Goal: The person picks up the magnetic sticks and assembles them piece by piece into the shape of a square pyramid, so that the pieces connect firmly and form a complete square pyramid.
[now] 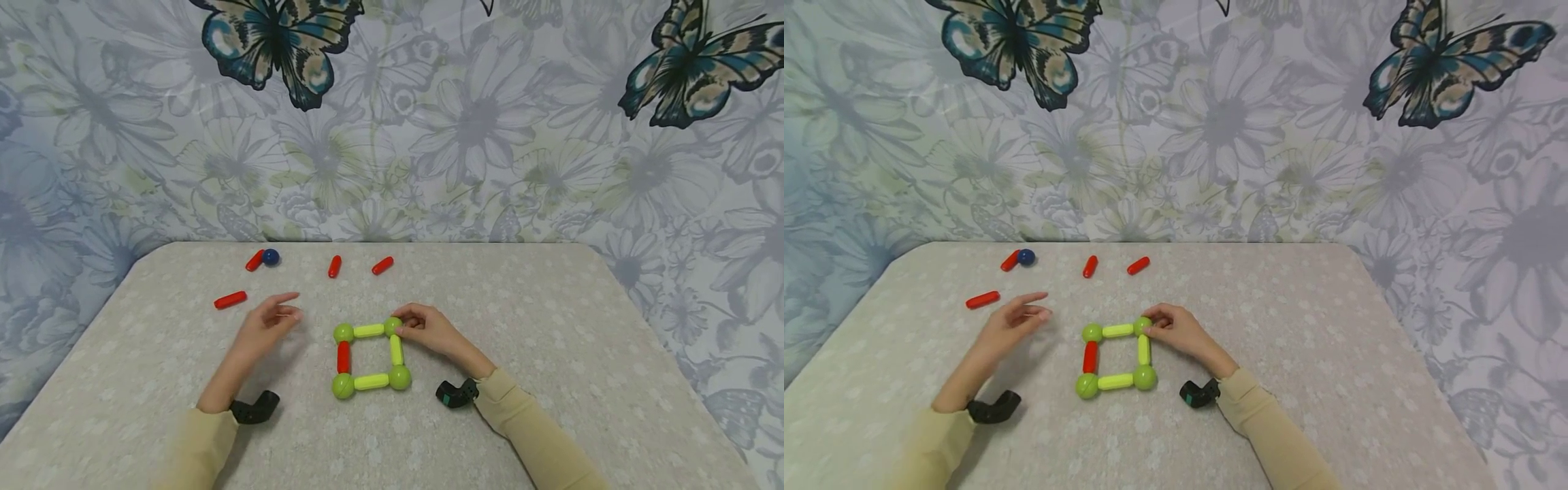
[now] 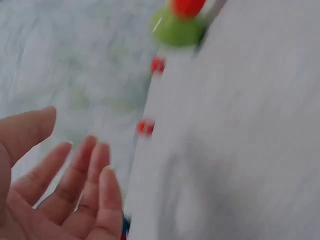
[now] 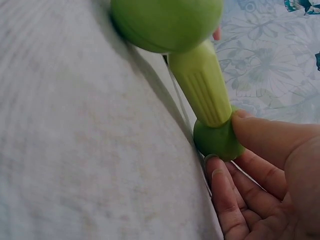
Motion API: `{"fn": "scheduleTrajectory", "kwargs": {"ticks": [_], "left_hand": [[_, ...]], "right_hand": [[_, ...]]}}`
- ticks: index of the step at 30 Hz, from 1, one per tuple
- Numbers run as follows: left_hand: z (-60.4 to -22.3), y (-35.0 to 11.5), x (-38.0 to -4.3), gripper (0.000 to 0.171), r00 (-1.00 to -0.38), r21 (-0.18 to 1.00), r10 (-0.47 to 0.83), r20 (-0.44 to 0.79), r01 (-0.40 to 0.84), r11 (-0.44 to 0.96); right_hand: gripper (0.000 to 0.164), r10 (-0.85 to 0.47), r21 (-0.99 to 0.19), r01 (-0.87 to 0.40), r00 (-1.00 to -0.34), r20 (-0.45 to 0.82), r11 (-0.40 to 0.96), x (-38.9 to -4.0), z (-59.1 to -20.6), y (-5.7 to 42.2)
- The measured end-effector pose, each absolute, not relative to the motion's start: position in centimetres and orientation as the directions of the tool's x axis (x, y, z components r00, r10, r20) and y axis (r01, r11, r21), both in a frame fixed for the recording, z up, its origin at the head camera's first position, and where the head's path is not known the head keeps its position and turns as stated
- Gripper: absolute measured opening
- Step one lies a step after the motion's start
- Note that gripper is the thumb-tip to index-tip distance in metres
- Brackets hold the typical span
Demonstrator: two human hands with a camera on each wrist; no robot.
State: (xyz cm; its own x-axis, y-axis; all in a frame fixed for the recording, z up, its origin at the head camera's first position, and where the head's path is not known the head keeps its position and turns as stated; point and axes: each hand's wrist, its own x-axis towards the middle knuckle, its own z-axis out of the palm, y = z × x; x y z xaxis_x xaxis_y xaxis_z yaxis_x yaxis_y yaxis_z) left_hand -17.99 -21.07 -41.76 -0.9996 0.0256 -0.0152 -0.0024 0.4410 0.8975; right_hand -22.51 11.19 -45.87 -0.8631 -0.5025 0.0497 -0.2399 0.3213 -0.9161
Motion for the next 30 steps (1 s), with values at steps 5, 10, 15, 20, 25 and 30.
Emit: {"fn": "scheduleTrajectory", "kwargs": {"ticks": [5,10,15,20,25,30], "left_hand": [[-41.6,-26.8,-20.2,0.051,-0.975,0.897,-0.213,0.068,-0.034,0.442],[-42.1,-30.4,-21.3,0.064,-0.973,0.752,-0.225,-0.053,-0.187,0.632],[-43.0,-31.5,-21.4,0.052,-0.983,0.597,-0.153,-0.104,-0.184,0.780],[-43.0,-31.0,-20.8,0.036,-0.993,0.515,-0.114,-0.033,-0.115,0.850],[-42.1,-29.7,-19.7,0.034,-0.997,0.493,-0.041,-0.061,-0.066,0.868],[-41.6,-27.2,-18.0,0.031,-0.995,0.581,0.059,-0.081,0.001,0.814]], "right_hand": [[0.027,-0.503,-0.917,-0.238,-0.863,0.048,0.321,-22.4,-46.0,11.2],[0.028,-0.503,-0.915,-0.240,-0.863,0.049,0.323,-22.3,-46.1,11.2],[0.028,-0.504,-0.914,-0.243,-0.862,0.050,0.325,-22.3,-46.2,11.0],[0.029,-0.505,-0.910,-0.250,-0.862,0.053,0.331,-22.3,-46.1,11.1],[0.029,-0.523,-0.917,-0.247,-0.851,0.050,0.315,-21.5,-44.2,11.0],[0.028,-0.523,-0.916,-0.236,-0.852,0.034,0.323,-20.8,-42.6,10.8]]}}
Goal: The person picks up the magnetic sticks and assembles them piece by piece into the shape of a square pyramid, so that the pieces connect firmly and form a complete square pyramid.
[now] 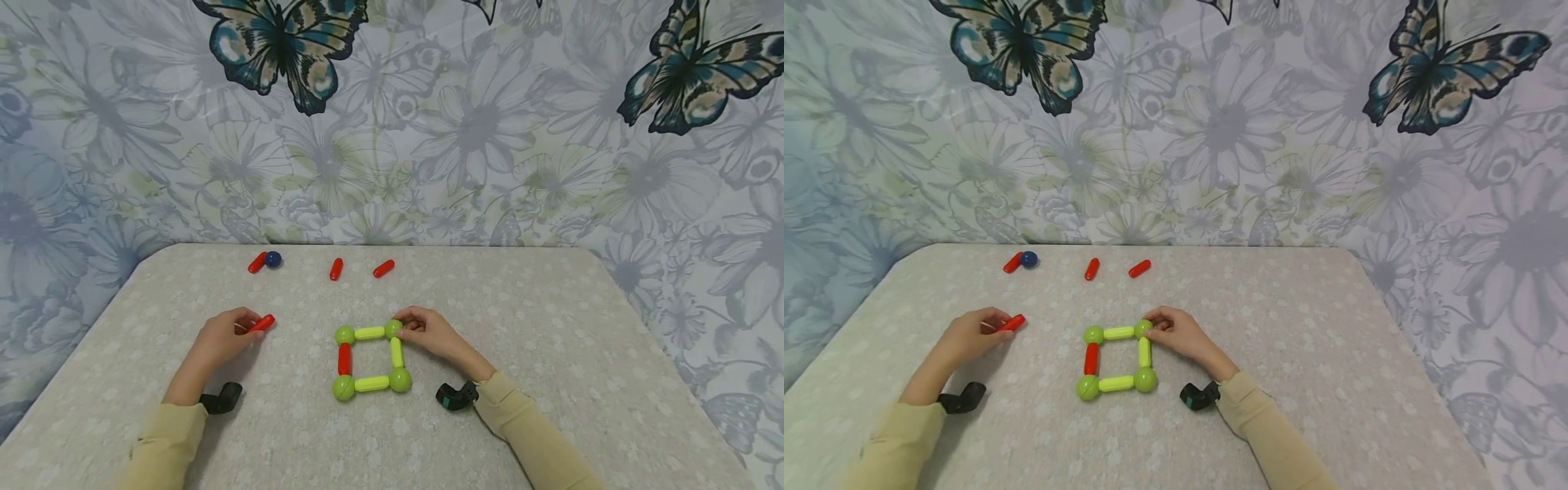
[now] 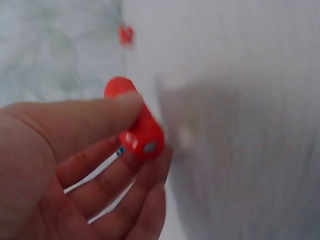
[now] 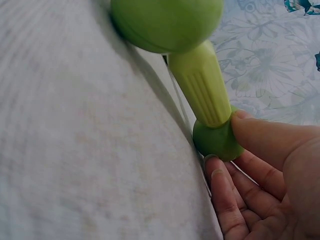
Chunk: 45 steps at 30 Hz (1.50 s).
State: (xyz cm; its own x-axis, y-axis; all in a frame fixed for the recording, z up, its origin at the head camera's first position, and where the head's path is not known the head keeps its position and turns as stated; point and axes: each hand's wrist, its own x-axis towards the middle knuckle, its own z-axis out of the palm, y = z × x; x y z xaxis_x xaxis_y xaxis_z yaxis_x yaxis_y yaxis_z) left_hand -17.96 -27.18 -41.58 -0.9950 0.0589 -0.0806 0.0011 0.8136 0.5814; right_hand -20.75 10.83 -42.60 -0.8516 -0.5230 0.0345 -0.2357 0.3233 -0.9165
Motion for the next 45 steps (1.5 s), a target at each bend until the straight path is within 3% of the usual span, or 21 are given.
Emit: {"fn": "scheduleTrajectory", "kwargs": {"ticks": [6,11,15,22,27,45], "left_hand": [[-41.7,-23.4,-16.2,0.034,-0.970,0.790,0.228,-0.089,0.071,0.610],[-41.6,-20.7,-14.8,0.044,-0.934,0.929,0.319,-0.158,-0.032,0.368],[-42.0,-19.1,-14.1,0.044,-0.914,0.964,0.367,-0.175,-0.082,0.255],[-43.1,-17.3,-13.7,0.038,-0.886,0.990,0.455,-0.087,-0.028,0.136],[-43.6,-16.5,-13.6,0.037,-0.890,0.994,0.452,-0.064,-0.018,0.105],[-43.7,-16.2,-13.3,0.031,-0.902,0.976,0.431,0.020,0.110,0.185]], "right_hand": [[0.027,-0.513,-0.915,-0.231,-0.858,0.032,0.330,-20.6,-42.4,10.8],[0.029,-0.520,-0.914,-0.238,-0.854,0.036,0.328,-20.7,-42.5,10.8],[0.028,-0.516,-0.912,-0.244,-0.855,0.043,0.329,-21.5,-44.1,11.0],[0.027,-0.507,-0.910,-0.251,-0.860,0.054,0.329,-22.6,-46.2,11.1],[0.027,-0.509,-0.912,-0.252,-0.859,0.056,0.324,-22.6,-46.2,11.1],[0.029,-0.519,-0.910,-0.252,-0.854,0.049,0.329,-22.5,-46.0,11.1]]}}
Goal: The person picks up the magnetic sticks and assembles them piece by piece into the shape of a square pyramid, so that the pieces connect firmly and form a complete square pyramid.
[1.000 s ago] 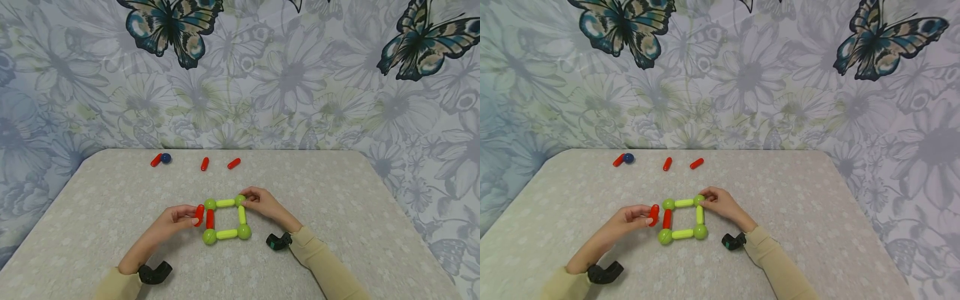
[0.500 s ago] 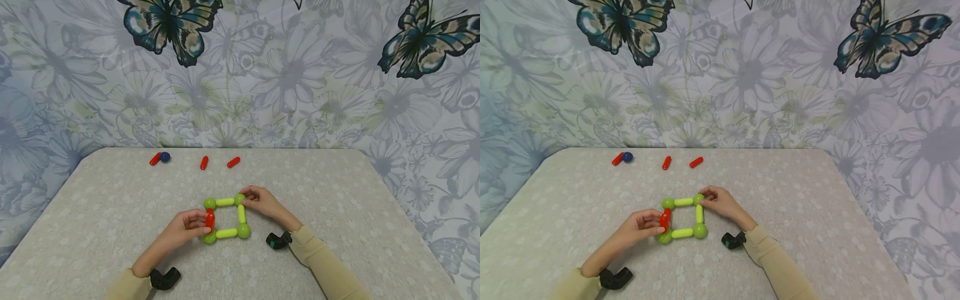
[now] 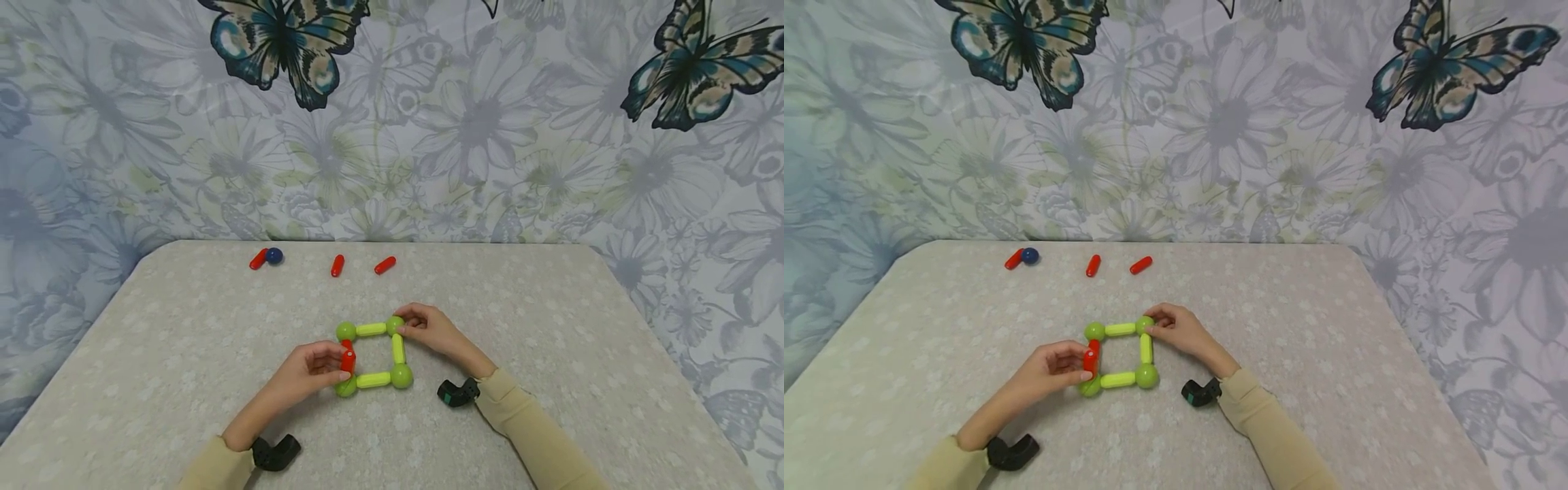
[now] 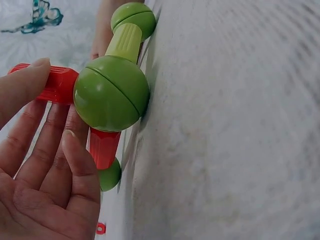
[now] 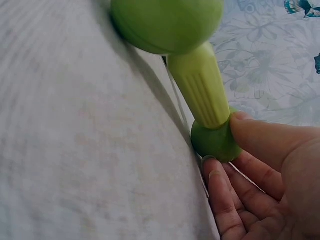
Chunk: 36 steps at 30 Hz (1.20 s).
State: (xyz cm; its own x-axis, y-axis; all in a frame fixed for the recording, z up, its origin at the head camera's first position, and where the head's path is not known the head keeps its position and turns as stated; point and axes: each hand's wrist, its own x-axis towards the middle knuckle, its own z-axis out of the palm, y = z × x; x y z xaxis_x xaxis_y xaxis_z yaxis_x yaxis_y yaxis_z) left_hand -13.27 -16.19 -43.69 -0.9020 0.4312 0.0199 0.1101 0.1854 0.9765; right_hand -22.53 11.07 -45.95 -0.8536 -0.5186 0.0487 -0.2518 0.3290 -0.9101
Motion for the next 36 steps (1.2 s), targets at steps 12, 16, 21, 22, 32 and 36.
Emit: {"fn": "scheduleTrajectory", "kwargs": {"ticks": [12,16,21,22,32,36], "left_hand": [[-43.8,-18.8,-16.9,0.040,-0.932,0.935,0.360,0.047,0.167,0.312],[-44.1,-18.1,-18.7,0.043,-0.881,0.920,0.472,0.037,0.215,0.329],[-44.5,-17.5,-19.3,0.032,-0.847,0.894,0.530,0.049,0.273,0.355],[-44.5,-17.6,-19.2,0.029,-0.846,0.890,0.532,0.051,0.280,0.361],[-43.7,-18.6,-15.8,0.030,-0.779,0.882,0.627,0.033,0.317,0.348],[-43.7,-17.9,-14.4,0.031,-0.750,0.897,0.661,0.018,0.304,0.320]], "right_hand": [[0.033,-0.608,-0.766,-0.443,-0.789,0.088,0.465,-19.4,-43.2,13.5],[0.040,-0.772,-0.747,-0.522,-0.635,0.020,0.411,-18.0,-42.8,13.2],[0.040,-0.836,-0.736,-0.561,-0.549,-0.012,0.379,-17.5,-42.8,12.6],[0.038,-0.837,-0.737,-0.564,-0.547,-0.005,0.373,-17.6,-42.9,12.6],[0.028,-0.800,-0.812,-0.483,-0.600,0.034,0.327,-19.3,-43.1,14.3],[0.025,-0.749,-0.829,-0.426,-0.663,0.012,0.363,-19.6,-41.6,13.8]]}}
